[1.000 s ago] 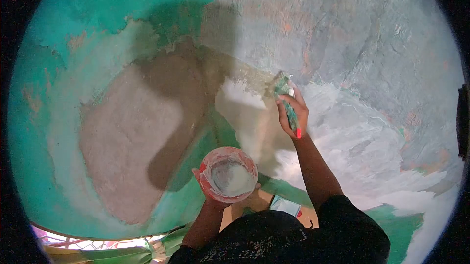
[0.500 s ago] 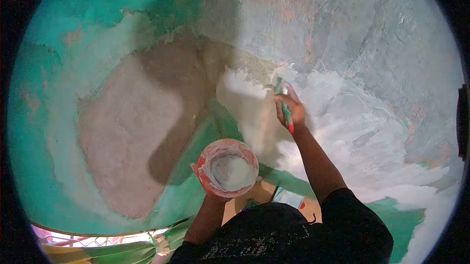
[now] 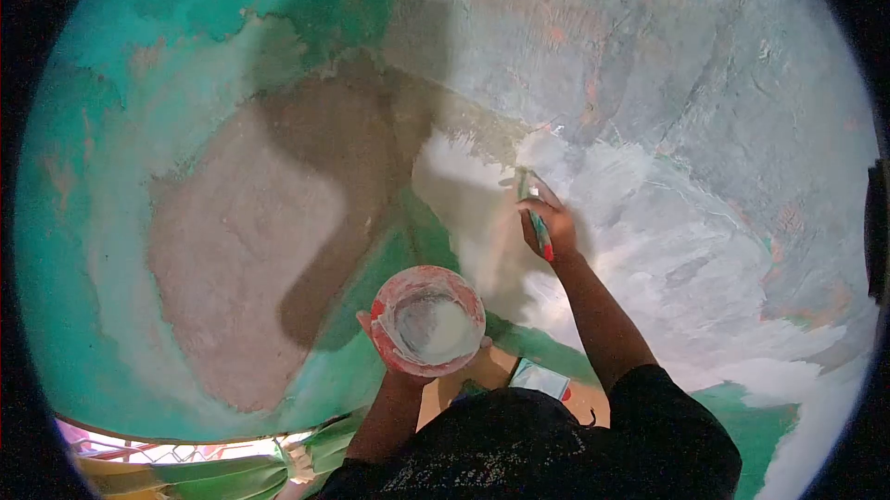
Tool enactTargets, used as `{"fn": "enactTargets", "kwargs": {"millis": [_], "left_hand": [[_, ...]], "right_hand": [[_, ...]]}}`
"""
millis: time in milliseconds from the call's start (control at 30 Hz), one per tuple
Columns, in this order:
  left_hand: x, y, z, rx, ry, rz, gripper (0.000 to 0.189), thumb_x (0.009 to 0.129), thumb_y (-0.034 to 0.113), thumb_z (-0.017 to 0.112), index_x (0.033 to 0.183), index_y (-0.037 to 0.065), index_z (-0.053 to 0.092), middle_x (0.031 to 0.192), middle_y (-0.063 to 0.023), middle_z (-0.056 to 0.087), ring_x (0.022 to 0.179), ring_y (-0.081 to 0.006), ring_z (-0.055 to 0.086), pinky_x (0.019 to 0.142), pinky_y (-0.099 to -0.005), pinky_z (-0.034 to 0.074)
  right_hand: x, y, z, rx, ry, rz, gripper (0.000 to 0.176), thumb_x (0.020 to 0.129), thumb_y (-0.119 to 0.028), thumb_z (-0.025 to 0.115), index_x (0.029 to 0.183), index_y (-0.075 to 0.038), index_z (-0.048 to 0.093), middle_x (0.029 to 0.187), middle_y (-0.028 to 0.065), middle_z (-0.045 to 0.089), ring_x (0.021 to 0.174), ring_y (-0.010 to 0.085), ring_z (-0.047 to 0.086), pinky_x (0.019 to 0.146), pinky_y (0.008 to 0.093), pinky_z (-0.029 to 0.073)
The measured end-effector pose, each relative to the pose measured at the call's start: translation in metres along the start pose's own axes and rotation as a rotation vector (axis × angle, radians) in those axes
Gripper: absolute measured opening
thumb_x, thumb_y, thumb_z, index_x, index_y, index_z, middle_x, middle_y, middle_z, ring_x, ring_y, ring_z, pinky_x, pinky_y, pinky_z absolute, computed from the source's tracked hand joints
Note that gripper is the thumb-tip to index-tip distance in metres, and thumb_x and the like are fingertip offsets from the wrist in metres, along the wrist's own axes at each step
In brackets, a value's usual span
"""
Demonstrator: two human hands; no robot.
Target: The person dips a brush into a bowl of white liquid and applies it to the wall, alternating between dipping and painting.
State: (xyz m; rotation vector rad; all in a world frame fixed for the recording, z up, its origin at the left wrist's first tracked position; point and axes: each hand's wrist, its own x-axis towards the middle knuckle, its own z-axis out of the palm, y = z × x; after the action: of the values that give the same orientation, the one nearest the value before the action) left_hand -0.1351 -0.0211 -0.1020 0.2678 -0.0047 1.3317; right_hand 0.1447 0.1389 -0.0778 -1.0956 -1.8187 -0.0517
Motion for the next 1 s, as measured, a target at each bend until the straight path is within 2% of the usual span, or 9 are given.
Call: {"fn": "enactTargets", "kwargs": {"millis": [133,167,267,367,533,700,833,900,1000], "left_hand": [[0.001,0.001,0.017,0.093,-0.051,-0.140,0.116,0.059,0.095,0.049,0.146,0.020,0.036,0.149,-0.0164,0.038,0.133,-0.0450,0.039,0.100,-0.0774,0.031],[0.001,0.002,0.018,0.121,-0.062,-0.163,0.117,0.058,0.096,0.049,0.147,0.020,0.036,0.149,-0.0161,0.038,0.134,-0.0451,0.038,0.100,-0.0781,0.030],[0.007,-0.007,0.002,-0.182,-0.272,-0.201,0.117,0.058,0.095,0.050,0.146,0.020,0.036,0.149,-0.0155,0.038,0.134,-0.0450,0.038,0.100,-0.0782,0.031],[0.004,-0.009,0.032,-0.072,0.030,-0.123,0.107,0.065,0.089,0.051,0.142,0.016,0.043,0.137,-0.0229,0.047,0.121,-0.0485,0.049,0.090,-0.0667,0.049],[0.009,0.001,-0.005,0.098,-0.042,-0.131,0.108,0.064,0.087,0.055,0.142,0.014,0.042,0.138,-0.0224,0.047,0.122,-0.0488,0.048,0.093,-0.0687,0.046],[0.009,-0.002,0.000,0.073,-0.084,-0.164,0.108,0.066,0.088,0.053,0.144,0.014,0.037,0.141,-0.0206,0.043,0.123,-0.0473,0.048,0.096,-0.0705,0.042],[0.004,-0.002,-0.005,0.004,0.007,-0.050,0.109,0.068,0.088,0.051,0.147,0.016,0.031,0.146,-0.0183,0.037,0.124,-0.0458,0.047,0.099,-0.0724,0.037],[0.005,-0.001,-0.005,-0.017,0.029,-0.014,0.110,0.069,0.088,0.050,0.149,0.016,0.028,0.149,-0.0171,0.033,0.124,-0.0451,0.047,0.101,-0.0733,0.034],[0.005,-0.002,-0.003,-0.051,-0.024,-0.057,0.111,0.068,0.089,0.049,0.149,0.018,0.027,0.151,-0.0161,0.031,0.126,-0.0450,0.046,0.101,-0.0749,0.032]], "right_hand": [[0.011,-0.015,-0.014,-0.036,0.219,-0.035,0.015,0.080,-0.006,0.069,0.090,-0.016,0.070,0.131,0.0148,0.059,0.099,0.0307,0.069,0.079,0.0337,0.056],[0.016,-0.025,-0.021,-0.089,0.277,-0.078,0.012,0.082,0.001,0.066,0.090,-0.006,0.068,0.114,0.0172,0.065,0.085,0.0234,0.069,0.077,0.0292,0.054],[-0.008,0.003,-0.012,0.036,0.073,0.117,0.012,0.082,0.002,0.065,0.091,-0.006,0.067,0.118,0.0184,0.064,0.089,0.0247,0.069,0.076,0.0300,0.054],[-0.006,-0.018,-0.027,-0.066,0.053,0.052,0.011,0.083,0.001,0.064,0.092,-0.006,0.067,0.122,0.0201,0.062,0.090,0.0271,0.070,0.075,0.0309,0.055],[0.008,-0.035,-0.043,-0.017,0.135,0.081,0.010,0.084,-0.004,0.064,0.093,-0.008,0.068,0.120,0.0218,0.063,0.096,0.0351,0.069,0.078,0.0361,0.055],[-0.011,-0.020,-0.033,-0.070,0.035,0.035,0.012,0.083,-0.002,0.067,0.092,-0.010,0.069,0.125,0.0192,0.062,0.093,0.0296,0.071,0.077,0.0341,0.056],[-0.018,-0.035,-0.043,0.016,0.087,0.172,0.009,0.085,-0.002,0.066,0.089,-0.009,0.068,0.118,0.0187,0.066,0.094,0.0311,0.070,0.082,0.0371,0.055],[-0.014,-0.028,-0.060,-0.147,0.164,-0.102,0.005,0.086,-0.002,0.066,0.091,-0.003,0.068,0.122,0.0204,0.064,0.091,0.0322,0.071,0.080,0.0363,0.055],[-0.031,-0.040,-0.079,-0.264,0.293,-0.023,0.010,0.090,-0.010,0.066,0.091,0.000,0.067,0.126,0.0239,0.060,0.101,0.0371,0.067,0.088,0.0398,0.053]]}}
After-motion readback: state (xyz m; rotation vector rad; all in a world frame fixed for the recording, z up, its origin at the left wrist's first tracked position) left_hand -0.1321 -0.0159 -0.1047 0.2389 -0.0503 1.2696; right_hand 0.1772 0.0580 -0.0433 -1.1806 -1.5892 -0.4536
